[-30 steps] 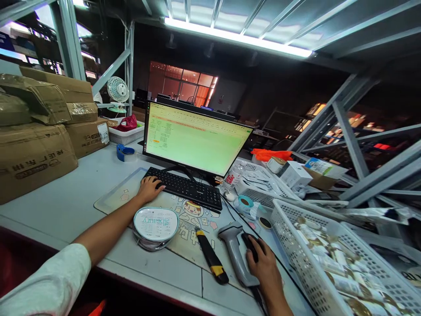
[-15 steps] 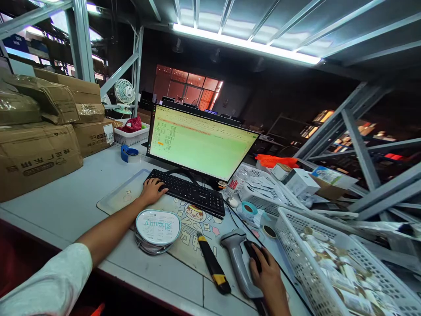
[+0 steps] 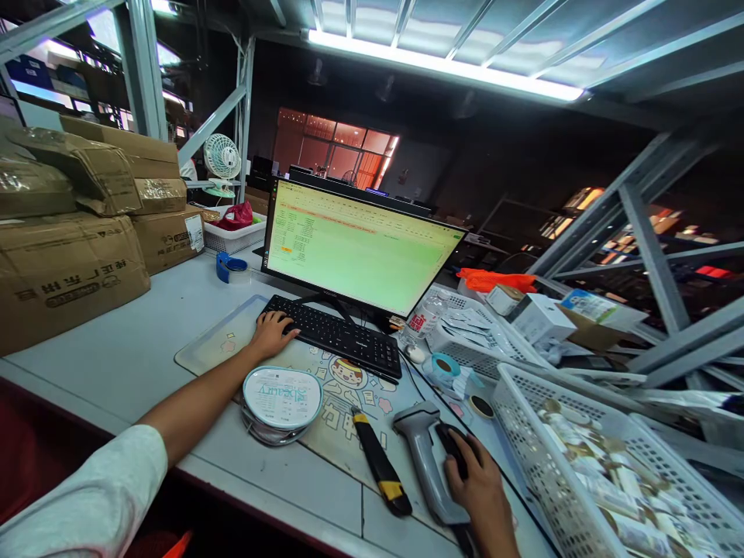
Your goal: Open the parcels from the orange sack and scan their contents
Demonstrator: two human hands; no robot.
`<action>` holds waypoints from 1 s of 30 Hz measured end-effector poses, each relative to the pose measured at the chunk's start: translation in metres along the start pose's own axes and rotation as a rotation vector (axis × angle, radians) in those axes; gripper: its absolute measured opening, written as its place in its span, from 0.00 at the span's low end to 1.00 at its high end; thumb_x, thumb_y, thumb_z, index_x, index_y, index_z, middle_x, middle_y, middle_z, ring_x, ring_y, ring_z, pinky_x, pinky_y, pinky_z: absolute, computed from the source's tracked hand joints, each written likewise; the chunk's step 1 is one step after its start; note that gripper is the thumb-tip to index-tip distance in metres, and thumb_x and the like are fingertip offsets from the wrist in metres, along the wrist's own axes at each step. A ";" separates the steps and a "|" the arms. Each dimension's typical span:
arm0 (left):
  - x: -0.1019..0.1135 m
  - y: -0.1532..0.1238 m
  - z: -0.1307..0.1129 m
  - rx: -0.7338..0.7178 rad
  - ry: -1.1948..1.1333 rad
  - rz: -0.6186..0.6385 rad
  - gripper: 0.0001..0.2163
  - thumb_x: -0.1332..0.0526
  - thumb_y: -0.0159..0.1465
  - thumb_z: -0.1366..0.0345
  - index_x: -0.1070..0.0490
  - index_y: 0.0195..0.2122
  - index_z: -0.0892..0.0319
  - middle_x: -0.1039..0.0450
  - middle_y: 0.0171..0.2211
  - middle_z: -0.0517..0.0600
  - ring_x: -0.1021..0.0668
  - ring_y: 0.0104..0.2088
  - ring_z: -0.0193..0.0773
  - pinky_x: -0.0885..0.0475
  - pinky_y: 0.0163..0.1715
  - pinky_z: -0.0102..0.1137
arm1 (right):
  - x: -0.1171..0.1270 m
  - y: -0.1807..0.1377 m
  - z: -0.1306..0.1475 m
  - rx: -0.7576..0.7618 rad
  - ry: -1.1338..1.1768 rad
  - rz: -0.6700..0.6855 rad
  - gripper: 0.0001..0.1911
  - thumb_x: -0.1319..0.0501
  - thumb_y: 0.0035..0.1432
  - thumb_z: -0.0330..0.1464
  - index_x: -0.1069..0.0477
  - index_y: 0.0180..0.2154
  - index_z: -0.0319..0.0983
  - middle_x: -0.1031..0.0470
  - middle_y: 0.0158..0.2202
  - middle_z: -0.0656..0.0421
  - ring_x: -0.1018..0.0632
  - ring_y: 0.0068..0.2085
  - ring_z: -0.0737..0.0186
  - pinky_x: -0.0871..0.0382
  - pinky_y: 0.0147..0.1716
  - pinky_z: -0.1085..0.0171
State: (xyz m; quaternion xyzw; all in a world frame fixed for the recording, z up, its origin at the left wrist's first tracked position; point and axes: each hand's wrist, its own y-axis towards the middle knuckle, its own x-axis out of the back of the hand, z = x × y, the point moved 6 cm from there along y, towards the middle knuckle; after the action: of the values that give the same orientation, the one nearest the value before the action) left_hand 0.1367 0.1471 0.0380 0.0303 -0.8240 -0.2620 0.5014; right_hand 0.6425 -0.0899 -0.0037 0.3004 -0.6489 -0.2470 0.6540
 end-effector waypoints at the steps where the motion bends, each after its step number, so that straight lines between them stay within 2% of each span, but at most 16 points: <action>1: 0.000 0.000 0.000 0.001 0.000 0.000 0.22 0.48 0.72 0.46 0.25 0.56 0.51 0.30 0.60 0.55 0.33 0.62 0.53 0.44 0.65 0.51 | 0.000 0.000 0.000 0.005 -0.004 -0.002 0.21 0.46 0.65 0.41 0.25 0.54 0.43 0.28 0.53 0.48 0.22 0.50 0.44 0.24 0.52 0.45; 12: -0.001 0.000 0.001 -0.003 -0.005 0.018 0.24 0.50 0.72 0.45 0.25 0.57 0.53 0.32 0.62 0.58 0.34 0.63 0.56 0.43 0.64 0.55 | 0.000 0.001 0.000 0.001 0.006 0.005 0.21 0.46 0.63 0.41 0.24 0.53 0.43 0.28 0.52 0.48 0.22 0.49 0.44 0.23 0.48 0.45; 22: -0.002 0.001 -0.001 0.002 0.003 0.038 0.23 0.47 0.72 0.46 0.24 0.55 0.55 0.33 0.64 0.58 0.37 0.65 0.59 0.43 0.64 0.58 | 0.009 0.002 0.007 -0.047 -0.019 0.002 0.22 0.46 0.63 0.43 0.25 0.52 0.42 0.29 0.53 0.48 0.22 0.51 0.44 0.25 0.52 0.47; 30: 0.001 0.000 -0.002 0.000 0.006 0.024 0.22 0.47 0.71 0.47 0.25 0.57 0.54 0.33 0.64 0.57 0.37 0.65 0.57 0.44 0.65 0.56 | 0.013 0.003 0.012 -0.074 -0.017 0.009 0.21 0.46 0.63 0.42 0.24 0.51 0.42 0.30 0.53 0.48 0.23 0.51 0.44 0.27 0.54 0.46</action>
State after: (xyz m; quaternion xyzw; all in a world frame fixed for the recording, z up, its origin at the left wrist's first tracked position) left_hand 0.1375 0.1464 0.0394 0.0212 -0.8228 -0.2559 0.5069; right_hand 0.6308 -0.0981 0.0069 0.2711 -0.6462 -0.2705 0.6601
